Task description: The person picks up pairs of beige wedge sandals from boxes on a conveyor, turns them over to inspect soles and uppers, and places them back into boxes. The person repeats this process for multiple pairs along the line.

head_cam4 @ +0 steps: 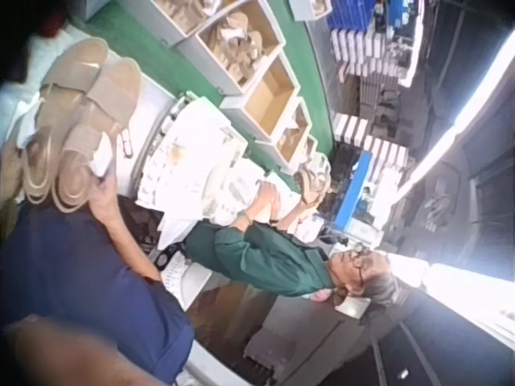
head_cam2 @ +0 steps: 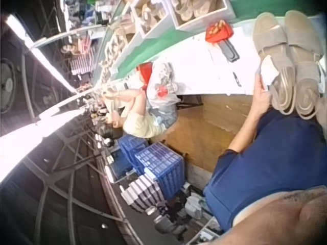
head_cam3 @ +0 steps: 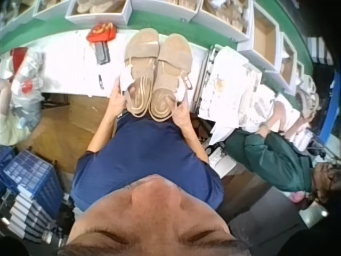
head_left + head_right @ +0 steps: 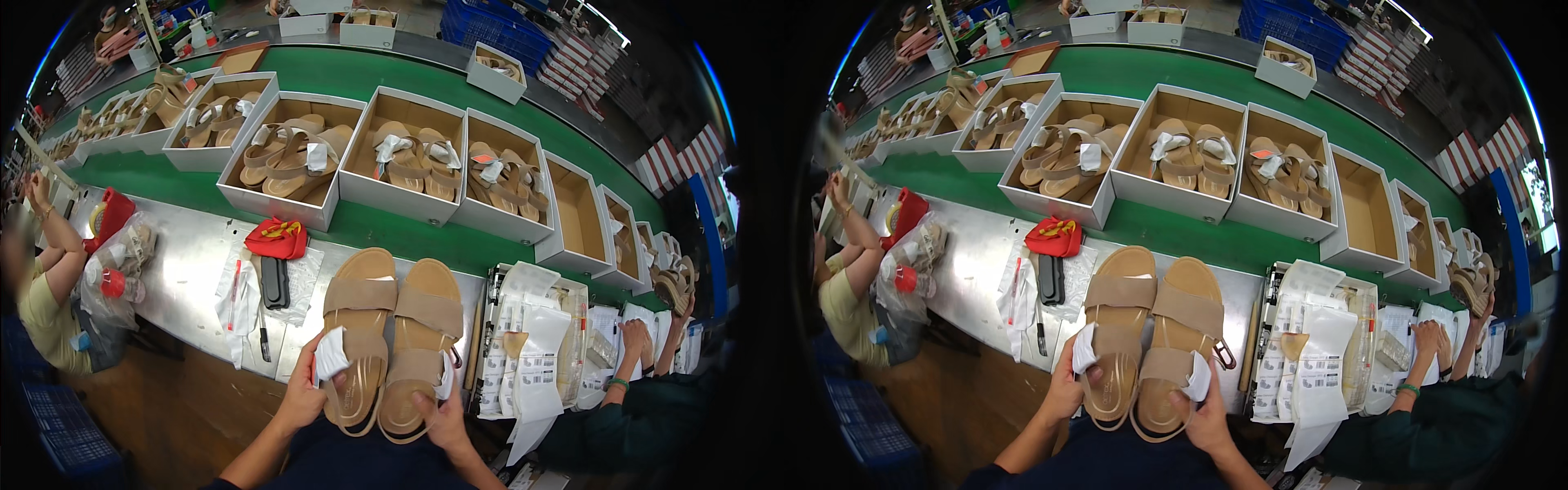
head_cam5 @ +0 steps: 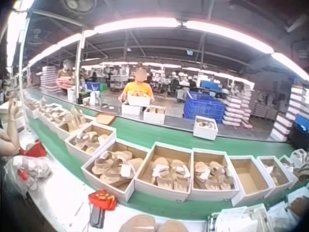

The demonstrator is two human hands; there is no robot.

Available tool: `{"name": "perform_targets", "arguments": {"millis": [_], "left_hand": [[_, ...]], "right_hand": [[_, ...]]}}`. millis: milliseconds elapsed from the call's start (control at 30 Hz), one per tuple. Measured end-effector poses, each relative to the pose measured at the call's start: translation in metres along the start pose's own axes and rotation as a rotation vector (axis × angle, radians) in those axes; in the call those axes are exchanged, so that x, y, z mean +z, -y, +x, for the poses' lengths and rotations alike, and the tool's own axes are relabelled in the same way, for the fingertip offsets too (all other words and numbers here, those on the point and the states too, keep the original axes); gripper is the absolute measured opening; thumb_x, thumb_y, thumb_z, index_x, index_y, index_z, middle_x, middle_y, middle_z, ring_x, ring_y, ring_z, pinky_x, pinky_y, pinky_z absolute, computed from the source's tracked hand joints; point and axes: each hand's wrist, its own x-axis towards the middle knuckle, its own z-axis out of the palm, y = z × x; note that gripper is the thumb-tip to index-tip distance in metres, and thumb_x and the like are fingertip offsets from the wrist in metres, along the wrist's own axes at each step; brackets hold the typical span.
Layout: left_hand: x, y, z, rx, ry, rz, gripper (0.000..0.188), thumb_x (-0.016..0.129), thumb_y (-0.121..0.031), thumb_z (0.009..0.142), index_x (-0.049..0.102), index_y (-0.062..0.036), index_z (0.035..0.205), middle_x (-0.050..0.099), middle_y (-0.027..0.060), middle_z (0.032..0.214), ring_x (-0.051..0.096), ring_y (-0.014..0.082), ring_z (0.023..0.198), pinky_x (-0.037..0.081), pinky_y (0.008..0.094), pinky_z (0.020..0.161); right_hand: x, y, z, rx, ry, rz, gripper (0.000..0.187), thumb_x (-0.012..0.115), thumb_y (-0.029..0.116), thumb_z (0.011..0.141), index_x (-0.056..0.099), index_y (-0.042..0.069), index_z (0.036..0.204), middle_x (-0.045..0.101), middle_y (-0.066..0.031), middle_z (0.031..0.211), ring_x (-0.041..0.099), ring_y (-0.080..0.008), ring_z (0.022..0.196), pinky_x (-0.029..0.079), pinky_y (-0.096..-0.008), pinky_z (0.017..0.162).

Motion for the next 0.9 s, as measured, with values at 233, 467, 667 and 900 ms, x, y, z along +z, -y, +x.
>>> {"name": "perform_targets", "arguments": {"millis": [233, 467, 667, 900], "left_hand": [[-0.012, 0.003, -0.001, -0.307, -0.016, -0.23, 0.066, 0.066, -0.013, 0.088, 0.033, -0.0067, 0.145, 0.046, 0.0047, 0.132, 0.043, 0.0148, 0.122, 0.034, 0.0311, 0.105], [-0.07, -0.019, 0.045, -0.187, 0.172, -0.022, 0.077, 0.074, -0.012, 0.081, 0.034, -0.0079, 0.146, 0.051, 0.0049, 0.132, 0.048, 0.0148, 0.122, 0.039, 0.0309, 0.103], [-0.061, -0.03, 0.041, -0.01, 0.196, -0.003, 0.08, 0.075, -0.008, 0.08, 0.031, -0.0082, 0.147, 0.047, 0.0047, 0.136, 0.043, 0.0152, 0.128, 0.034, 0.0318, 0.108], [-0.032, -0.018, 0.027, 0.024, 0.116, -0.149, 0.09, 0.077, -0.004, 0.077, 0.024, -0.0081, 0.15, 0.045, 0.0055, 0.139, 0.042, 0.0162, 0.129, 0.032, 0.0332, 0.109]], "right_hand": [[0.011, 0.003, -0.007, 0.312, 0.288, 0.038, 0.04, 0.063, 0.007, 0.092, 0.047, -0.001, 0.127, 0.06, -0.0087, 0.116, 0.059, -0.0157, 0.104, 0.048, -0.0299, 0.09], [0.041, -0.033, 0.001, 0.119, 0.389, 0.031, 0.059, 0.065, 0.008, 0.091, 0.03, -0.001, 0.136, 0.052, -0.0137, 0.126, 0.053, -0.0192, 0.116, 0.042, -0.0328, 0.1], [0.039, -0.044, 0.011, 0.098, 0.304, 0.117, 0.061, 0.066, 0.008, 0.09, 0.029, 0.0, 0.138, 0.052, -0.013, 0.125, 0.053, -0.0201, 0.115, 0.042, -0.0332, 0.099], [0.018, -0.036, 0.021, -0.028, 0.219, -0.198, 0.057, 0.068, 0.011, 0.088, 0.037, -0.001, 0.134, 0.057, -0.0092, 0.116, 0.055, -0.0196, 0.106, 0.044, -0.0333, 0.094]]}}
